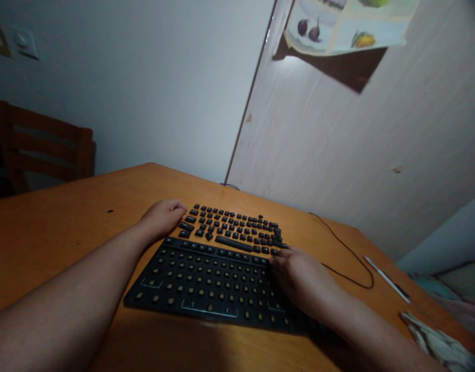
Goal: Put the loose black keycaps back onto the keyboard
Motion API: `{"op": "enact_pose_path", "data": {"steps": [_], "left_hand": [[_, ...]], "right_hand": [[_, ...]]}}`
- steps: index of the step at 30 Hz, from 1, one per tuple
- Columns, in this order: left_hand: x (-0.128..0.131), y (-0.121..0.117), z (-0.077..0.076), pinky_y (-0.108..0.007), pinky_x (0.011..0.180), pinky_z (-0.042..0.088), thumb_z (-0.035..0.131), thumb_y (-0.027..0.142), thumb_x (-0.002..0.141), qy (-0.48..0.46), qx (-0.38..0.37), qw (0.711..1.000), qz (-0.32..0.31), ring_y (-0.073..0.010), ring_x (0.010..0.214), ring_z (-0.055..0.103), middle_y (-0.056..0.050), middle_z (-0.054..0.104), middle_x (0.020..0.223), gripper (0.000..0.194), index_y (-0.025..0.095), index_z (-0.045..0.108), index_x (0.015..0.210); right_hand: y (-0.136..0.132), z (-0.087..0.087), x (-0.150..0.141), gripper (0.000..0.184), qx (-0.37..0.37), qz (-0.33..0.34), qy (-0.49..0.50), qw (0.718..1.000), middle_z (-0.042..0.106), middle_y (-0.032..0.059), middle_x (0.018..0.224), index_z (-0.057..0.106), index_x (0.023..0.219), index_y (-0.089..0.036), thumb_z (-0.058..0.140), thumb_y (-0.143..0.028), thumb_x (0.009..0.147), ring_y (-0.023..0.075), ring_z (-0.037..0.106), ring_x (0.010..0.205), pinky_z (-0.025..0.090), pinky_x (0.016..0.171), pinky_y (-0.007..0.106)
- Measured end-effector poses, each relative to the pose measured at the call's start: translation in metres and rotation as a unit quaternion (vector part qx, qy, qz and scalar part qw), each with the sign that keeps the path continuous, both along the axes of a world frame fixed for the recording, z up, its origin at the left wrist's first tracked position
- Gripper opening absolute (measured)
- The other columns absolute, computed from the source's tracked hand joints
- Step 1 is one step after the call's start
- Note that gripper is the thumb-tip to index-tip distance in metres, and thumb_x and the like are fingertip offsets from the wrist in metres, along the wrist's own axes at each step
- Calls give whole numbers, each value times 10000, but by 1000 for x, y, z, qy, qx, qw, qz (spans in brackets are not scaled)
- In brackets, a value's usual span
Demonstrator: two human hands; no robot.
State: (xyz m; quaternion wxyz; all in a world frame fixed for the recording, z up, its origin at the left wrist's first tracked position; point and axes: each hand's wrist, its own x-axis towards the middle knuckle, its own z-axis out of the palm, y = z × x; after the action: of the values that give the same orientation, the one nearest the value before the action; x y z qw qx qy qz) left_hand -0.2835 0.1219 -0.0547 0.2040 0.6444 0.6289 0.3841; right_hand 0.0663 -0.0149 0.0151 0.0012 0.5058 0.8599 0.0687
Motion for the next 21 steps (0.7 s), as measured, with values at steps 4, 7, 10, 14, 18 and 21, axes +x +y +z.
{"op": "enact_pose_path", "data": {"steps": [4,7,10,14,18,21], "left_hand": [[0,0,1,-257,533,381,500,393,739,7,3,1000,-1,-183,628,579,-21,665,671,267,194,674,775],[1,-1,2,-258,529,379,499,404,747,7,-1,1000,5,-183,624,576,-23,666,672,279,192,677,780],[1,-1,2,-259,526,381,500,414,750,5,-6,1000,7,-184,617,575,-25,662,662,295,187,684,793],[0,0,1,-260,529,387,499,411,750,2,-3,1000,4,-184,621,580,-26,665,667,290,190,682,790],[-1,0,0,-261,528,386,499,416,756,4,-1,1000,-3,-184,625,583,-26,664,670,289,194,680,790],[0,0,0,-263,531,388,500,424,754,3,2,1000,0,-181,617,577,-26,663,669,298,193,684,790]], "right_hand": [[11,2,14,195,-31,14,82,996,664,60,815,698,835,-194,511,-160,880,191,579,811,426,712,287],[16,-1,18,169,-45,9,101,994,662,59,820,711,870,-193,545,-162,863,188,579,805,426,710,287],[16,-1,18,159,-44,16,108,993,657,62,823,714,899,-193,561,-171,862,191,570,803,426,711,289],[14,1,16,171,-34,25,99,994,648,69,819,709,928,-189,549,-174,871,200,558,809,427,715,298],[11,3,15,179,-25,30,85,996,640,78,831,700,921,-186,524,-182,887,205,554,823,427,722,303],[10,4,14,180,-18,44,78,996,636,79,849,690,922,-187,512,-180,894,205,551,840,425,729,302]]}}
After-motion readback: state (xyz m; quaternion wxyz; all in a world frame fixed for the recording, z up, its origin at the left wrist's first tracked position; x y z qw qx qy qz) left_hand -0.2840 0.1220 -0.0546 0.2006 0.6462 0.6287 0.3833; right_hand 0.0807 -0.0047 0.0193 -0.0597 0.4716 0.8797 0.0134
